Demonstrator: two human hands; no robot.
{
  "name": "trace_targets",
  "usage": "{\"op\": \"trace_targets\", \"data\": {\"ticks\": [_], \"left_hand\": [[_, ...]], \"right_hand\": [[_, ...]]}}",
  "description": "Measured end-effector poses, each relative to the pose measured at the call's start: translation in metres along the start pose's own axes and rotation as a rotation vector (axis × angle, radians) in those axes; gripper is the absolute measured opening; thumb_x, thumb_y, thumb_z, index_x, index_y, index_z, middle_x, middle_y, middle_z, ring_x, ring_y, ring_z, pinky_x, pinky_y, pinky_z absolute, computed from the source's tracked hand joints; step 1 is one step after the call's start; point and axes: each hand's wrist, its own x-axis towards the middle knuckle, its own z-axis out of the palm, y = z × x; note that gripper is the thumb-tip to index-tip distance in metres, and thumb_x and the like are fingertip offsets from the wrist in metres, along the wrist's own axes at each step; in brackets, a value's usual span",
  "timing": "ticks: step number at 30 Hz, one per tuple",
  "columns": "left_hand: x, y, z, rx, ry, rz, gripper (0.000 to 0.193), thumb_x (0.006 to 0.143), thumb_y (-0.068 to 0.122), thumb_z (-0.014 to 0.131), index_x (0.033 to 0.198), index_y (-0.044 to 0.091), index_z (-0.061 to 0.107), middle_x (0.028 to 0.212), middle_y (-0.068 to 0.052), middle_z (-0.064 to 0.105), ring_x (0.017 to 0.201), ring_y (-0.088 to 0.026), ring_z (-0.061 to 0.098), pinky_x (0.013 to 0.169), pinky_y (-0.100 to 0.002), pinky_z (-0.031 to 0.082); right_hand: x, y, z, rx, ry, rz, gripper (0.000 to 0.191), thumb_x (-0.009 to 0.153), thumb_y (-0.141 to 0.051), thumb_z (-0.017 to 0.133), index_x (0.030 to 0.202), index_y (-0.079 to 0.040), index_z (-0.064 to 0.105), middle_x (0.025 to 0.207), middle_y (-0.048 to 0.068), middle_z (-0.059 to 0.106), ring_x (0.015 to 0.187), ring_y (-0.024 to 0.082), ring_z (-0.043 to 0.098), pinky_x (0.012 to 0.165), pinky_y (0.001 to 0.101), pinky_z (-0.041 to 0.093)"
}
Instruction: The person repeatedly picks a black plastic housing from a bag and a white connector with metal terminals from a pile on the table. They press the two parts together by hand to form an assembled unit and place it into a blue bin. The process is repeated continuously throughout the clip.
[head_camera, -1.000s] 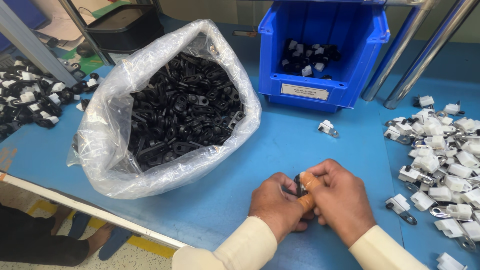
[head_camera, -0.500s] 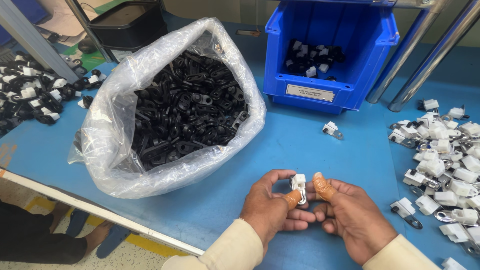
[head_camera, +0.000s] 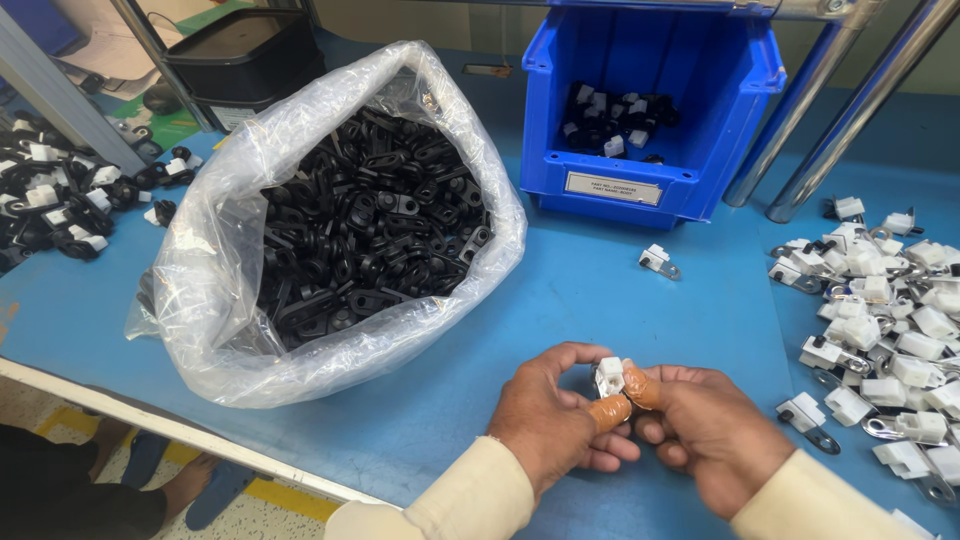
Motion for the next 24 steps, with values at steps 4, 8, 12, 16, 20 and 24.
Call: {"op": "trace_targets", "data": {"ticks": [4,8,12,16,20,24], "left_hand": [[0.002,-0.006,0.007,0.032,0.089,0.010,0.053,0.092,0.007,0.069,0.143,0.014,0.058,0.087,-0.013,0.075,0.065,-0.018,0.075,0.052,-0.027,0.061],[0.003,-0.002,0.007,0.002,0.113,0.003,0.051,0.092,0.006,0.069,0.142,0.014,0.060,0.087,-0.012,0.076,0.064,-0.018,0.075,0.051,-0.027,0.061],[0.001,0.003,0.008,-0.034,0.067,0.037,0.051,0.093,0.006,0.066,0.143,0.015,0.057,0.088,-0.013,0.074,0.064,-0.018,0.075,0.052,-0.027,0.061],[0.001,0.010,0.010,0.128,0.073,-0.019,0.051,0.093,0.007,0.068,0.142,0.016,0.057,0.088,-0.012,0.075,0.064,-0.018,0.075,0.052,-0.027,0.061],[0.001,0.012,0.015,0.113,0.121,0.003,0.047,0.091,0.005,0.067,0.137,0.012,0.062,0.086,-0.013,0.076,0.065,-0.018,0.076,0.051,-0.028,0.062],[0.003,0.013,0.013,0.091,0.126,-0.045,0.046,0.092,0.006,0.068,0.137,0.012,0.058,0.086,-0.014,0.075,0.065,-0.020,0.076,0.052,-0.030,0.062]], "right_hand": [[-0.011,0.003,0.022,0.081,0.168,-0.091,0.022,0.101,-0.020,0.058,0.094,-0.001,0.064,0.066,0.005,0.055,0.050,0.011,0.037,0.040,0.0286,0.025],[-0.025,-0.002,0.021,0.148,0.100,-0.058,0.043,0.100,-0.043,0.059,0.089,-0.001,0.065,0.068,0.004,0.061,0.049,0.010,0.039,0.041,0.0262,0.025],[-0.019,-0.001,0.003,0.056,0.040,-0.008,0.042,0.096,-0.042,0.064,0.088,-0.001,0.065,0.065,0.005,0.054,0.047,0.009,0.035,0.039,0.0255,0.022],[-0.008,0.011,0.000,0.038,-0.004,-0.136,0.030,0.094,-0.030,0.068,0.091,0.000,0.066,0.065,0.007,0.055,0.044,0.009,0.032,0.037,0.0263,0.022],[-0.008,0.010,0.013,0.161,0.161,-0.107,0.028,0.097,-0.028,0.060,0.094,0.000,0.065,0.071,0.005,0.060,0.049,0.010,0.039,0.039,0.0272,0.025],[-0.026,0.008,0.010,0.164,0.090,-0.090,0.045,0.100,-0.042,0.058,0.096,0.001,0.066,0.071,0.004,0.064,0.050,0.010,0.043,0.041,0.0257,0.028]]}}
